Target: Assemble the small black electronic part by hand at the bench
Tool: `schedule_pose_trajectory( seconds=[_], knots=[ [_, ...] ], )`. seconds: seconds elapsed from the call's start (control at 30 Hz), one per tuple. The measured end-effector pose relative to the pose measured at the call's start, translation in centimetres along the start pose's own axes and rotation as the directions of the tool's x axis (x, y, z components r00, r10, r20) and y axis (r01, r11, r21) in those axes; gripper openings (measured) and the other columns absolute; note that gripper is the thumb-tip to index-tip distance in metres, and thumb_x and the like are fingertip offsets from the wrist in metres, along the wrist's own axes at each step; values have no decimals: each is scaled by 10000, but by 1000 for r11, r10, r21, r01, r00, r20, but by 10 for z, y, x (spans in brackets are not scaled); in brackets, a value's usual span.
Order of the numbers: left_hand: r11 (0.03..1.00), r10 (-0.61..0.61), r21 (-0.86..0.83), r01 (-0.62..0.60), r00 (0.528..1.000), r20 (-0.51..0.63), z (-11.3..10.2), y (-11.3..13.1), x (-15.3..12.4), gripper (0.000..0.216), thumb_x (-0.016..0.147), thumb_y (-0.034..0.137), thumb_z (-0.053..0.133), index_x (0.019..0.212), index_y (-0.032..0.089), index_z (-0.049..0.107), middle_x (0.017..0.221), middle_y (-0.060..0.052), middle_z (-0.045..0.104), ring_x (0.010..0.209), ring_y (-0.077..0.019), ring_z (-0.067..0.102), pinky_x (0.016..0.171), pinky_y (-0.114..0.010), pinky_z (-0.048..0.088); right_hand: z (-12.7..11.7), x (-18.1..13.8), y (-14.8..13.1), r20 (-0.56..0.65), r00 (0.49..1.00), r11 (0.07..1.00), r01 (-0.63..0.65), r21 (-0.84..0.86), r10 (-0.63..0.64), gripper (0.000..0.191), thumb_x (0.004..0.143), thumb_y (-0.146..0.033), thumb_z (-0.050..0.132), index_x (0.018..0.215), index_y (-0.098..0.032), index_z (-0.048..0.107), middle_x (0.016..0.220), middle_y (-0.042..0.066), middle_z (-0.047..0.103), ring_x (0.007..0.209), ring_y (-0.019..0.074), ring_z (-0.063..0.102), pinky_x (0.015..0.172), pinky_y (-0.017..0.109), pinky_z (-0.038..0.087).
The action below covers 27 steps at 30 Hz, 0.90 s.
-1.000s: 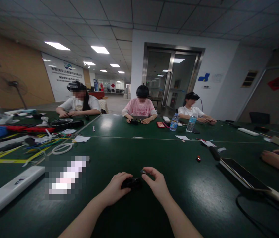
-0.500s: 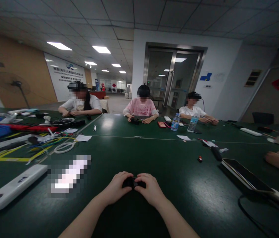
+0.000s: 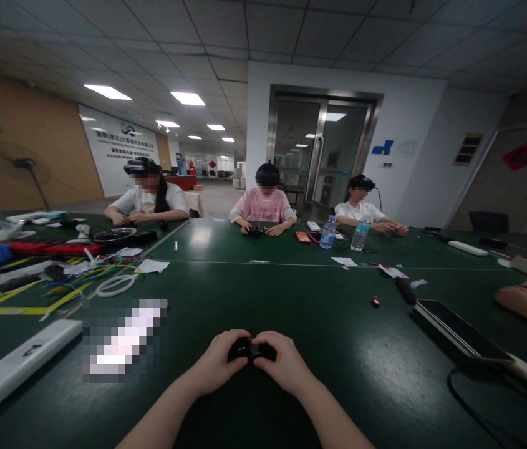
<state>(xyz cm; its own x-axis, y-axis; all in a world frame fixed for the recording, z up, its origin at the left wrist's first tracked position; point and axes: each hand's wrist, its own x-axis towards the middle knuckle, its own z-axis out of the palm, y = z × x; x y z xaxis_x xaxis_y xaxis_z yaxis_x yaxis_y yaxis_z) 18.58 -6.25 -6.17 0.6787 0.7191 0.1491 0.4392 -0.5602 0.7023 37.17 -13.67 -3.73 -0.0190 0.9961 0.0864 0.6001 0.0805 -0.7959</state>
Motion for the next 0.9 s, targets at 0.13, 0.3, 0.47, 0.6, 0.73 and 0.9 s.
schedule_pose_trajectory(
  seconds=[0.13, 0.3, 0.47, 0.6, 0.73, 0.9],
  knots=[
    [979, -14, -201, 24, 999, 51, -2, 3, 0, 441, 774, 208, 567, 1196, 250, 447, 1215, -50, 531, 1145, -223, 476, 1004, -373, 355, -3, 0, -3, -25, 999, 990, 36, 137, -33, 267, 699, -180, 625, 949, -273, 624, 1085, -16, 590, 1056, 179, 538, 937, 329, 409],
    [911, -28, -409, 62, 996, 89, -2, 9, 1, 482, 766, 171, 573, 1213, 241, 405, 1186, -51, 541, 1134, -212, 497, 1001, -377, 363, -5, -1, -6, -50, 998, 982, 55, 181, -46, 219, 700, -175, 633, 906, -248, 647, 1050, 4, 598, 1035, 185, 549, 935, 337, 415],
    [867, -22, -493, 70, 995, 102, 1, 5, 2, 442, 771, 192, 589, 1181, 224, 428, 1122, -55, 567, 1081, -224, 527, 949, -379, 385, -2, 1, -2, -43, 998, 981, 51, 188, -43, 223, 682, -169, 660, 895, -231, 671, 1070, 30, 591, 1049, 201, 545, 955, 354, 397],
    [862, -6, -503, 66, 993, 120, 0, 5, 2, 371, 780, 199, 589, 1124, 213, 452, 1028, -33, 586, 990, -210, 559, 868, -352, 422, -1, 2, 2, -44, 997, 978, 75, 195, -68, 242, 690, -186, 659, 924, -249, 651, 1062, 17, 591, 1045, 196, 545, 947, 359, 402],
    [844, 4, -532, 67, 991, 132, -1, 7, 1, 376, 785, 201, 586, 1129, 210, 436, 985, -28, 586, 938, -201, 568, 821, -340, 432, -1, 3, 3, -55, 995, 976, 95, 195, -86, 248, 695, -218, 665, 938, -250, 632, 1069, 14, 585, 1049, 191, 540, 943, 358, 403],
    [833, 11, -551, 54, 993, 113, -1, 5, 2, 386, 755, 192, 617, 1107, 208, 458, 979, -28, 577, 931, -204, 560, 812, -342, 426, 0, 3, 4, -51, 996, 978, 75, 194, -66, 210, 709, -235, 656, 918, -247, 645, 1105, 18, 566, 1079, 197, 524, 954, 364, 390]
  ],
)
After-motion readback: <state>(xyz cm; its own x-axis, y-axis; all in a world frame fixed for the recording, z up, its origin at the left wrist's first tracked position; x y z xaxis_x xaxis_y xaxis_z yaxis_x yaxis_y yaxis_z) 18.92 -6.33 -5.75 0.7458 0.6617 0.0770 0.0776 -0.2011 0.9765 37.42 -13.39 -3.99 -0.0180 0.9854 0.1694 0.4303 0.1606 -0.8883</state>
